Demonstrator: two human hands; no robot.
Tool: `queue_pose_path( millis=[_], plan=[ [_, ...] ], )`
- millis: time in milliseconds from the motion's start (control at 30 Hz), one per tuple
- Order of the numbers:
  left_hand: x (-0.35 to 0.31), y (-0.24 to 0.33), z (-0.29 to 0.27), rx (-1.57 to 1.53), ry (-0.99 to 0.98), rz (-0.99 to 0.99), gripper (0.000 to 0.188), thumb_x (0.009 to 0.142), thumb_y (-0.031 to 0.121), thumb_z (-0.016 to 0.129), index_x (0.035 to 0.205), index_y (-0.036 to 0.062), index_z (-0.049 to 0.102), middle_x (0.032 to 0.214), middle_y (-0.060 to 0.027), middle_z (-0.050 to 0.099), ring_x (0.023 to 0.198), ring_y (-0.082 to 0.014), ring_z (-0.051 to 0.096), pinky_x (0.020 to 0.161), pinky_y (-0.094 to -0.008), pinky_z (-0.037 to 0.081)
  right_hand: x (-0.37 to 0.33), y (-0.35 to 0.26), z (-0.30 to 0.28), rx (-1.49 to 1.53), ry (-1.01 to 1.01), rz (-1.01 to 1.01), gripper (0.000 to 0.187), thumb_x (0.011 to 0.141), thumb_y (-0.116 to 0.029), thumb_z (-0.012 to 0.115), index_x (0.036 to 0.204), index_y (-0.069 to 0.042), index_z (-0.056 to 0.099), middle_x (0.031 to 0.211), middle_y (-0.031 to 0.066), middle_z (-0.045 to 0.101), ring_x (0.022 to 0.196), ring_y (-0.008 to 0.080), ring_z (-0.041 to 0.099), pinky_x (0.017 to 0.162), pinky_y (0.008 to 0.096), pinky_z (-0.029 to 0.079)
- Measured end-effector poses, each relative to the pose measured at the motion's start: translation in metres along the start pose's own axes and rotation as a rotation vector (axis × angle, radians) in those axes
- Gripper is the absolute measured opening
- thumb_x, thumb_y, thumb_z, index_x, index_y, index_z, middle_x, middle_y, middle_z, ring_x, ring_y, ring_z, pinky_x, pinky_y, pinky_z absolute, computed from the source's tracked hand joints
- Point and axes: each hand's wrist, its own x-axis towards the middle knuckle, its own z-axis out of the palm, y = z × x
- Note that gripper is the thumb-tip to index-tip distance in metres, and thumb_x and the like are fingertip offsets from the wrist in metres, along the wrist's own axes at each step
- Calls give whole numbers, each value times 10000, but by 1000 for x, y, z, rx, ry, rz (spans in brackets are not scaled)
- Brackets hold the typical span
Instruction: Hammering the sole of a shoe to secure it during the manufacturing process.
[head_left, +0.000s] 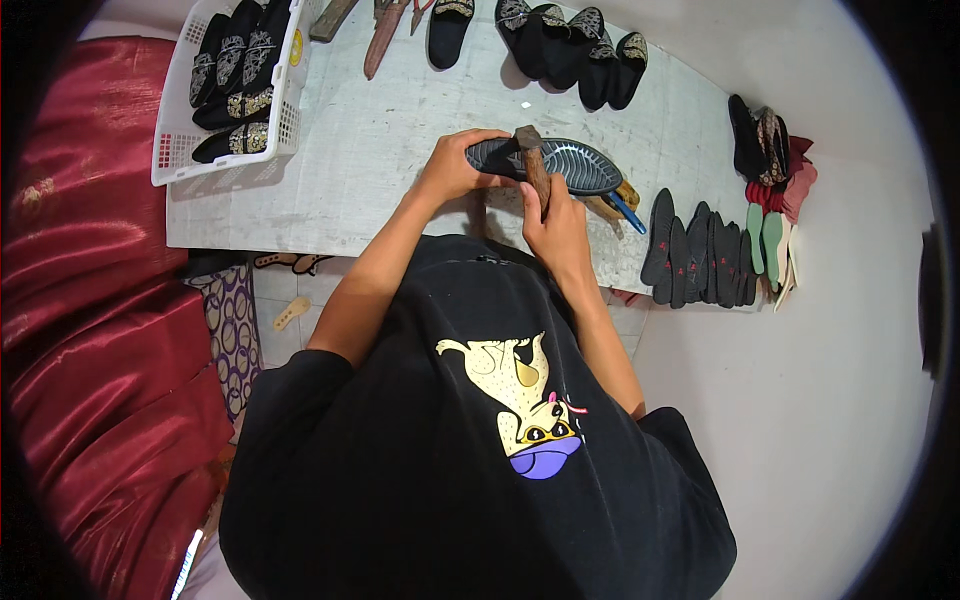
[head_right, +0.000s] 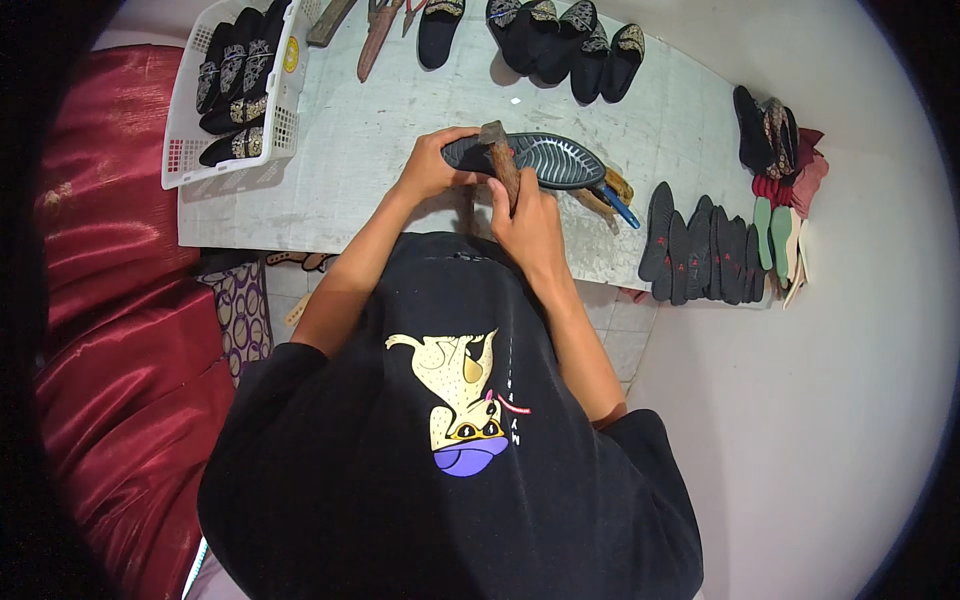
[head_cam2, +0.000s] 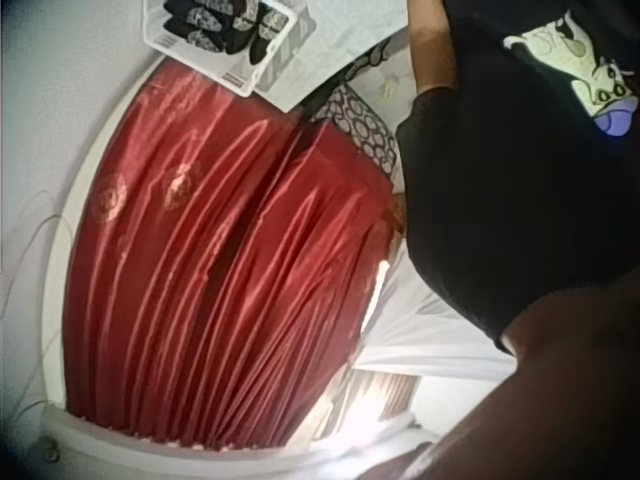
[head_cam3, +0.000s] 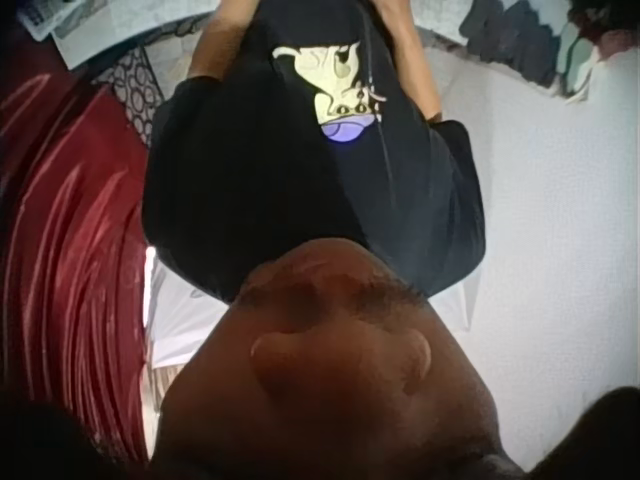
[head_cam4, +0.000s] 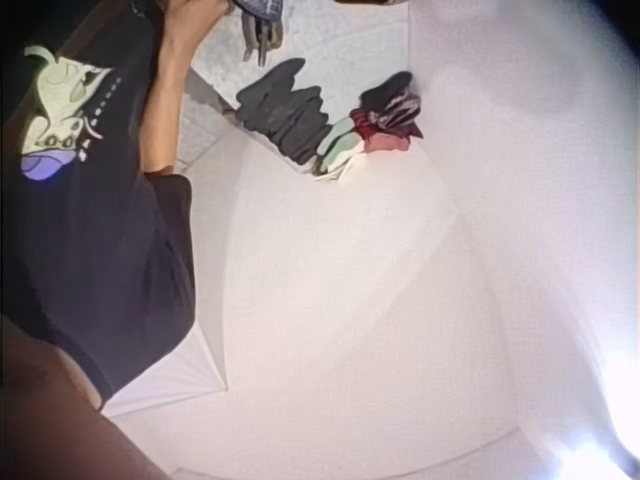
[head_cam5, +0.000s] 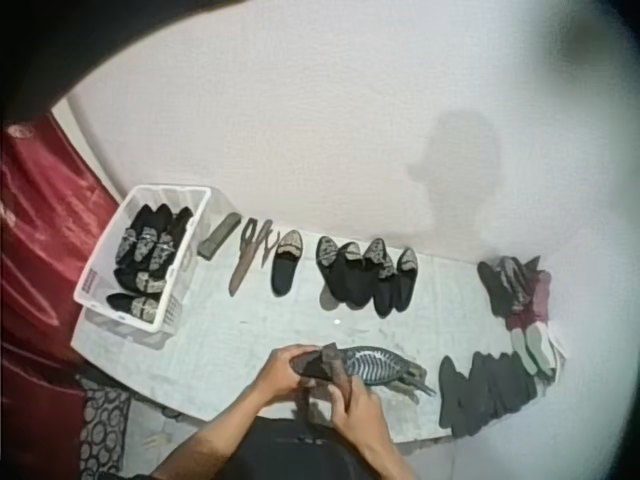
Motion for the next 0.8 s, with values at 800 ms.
queue_pose_path(
  millis=[800],
  plan=[
    [15,43,4,497,-108,-11,720,590,263,967,1271,146,767,1307,-103,739,1154,-337,707,943,-433,570,-18,1,-12,39,-90,29,318,1024,-265,676,974,28,563,688,337,625,709,569,641,593,580,490]
  ],
)
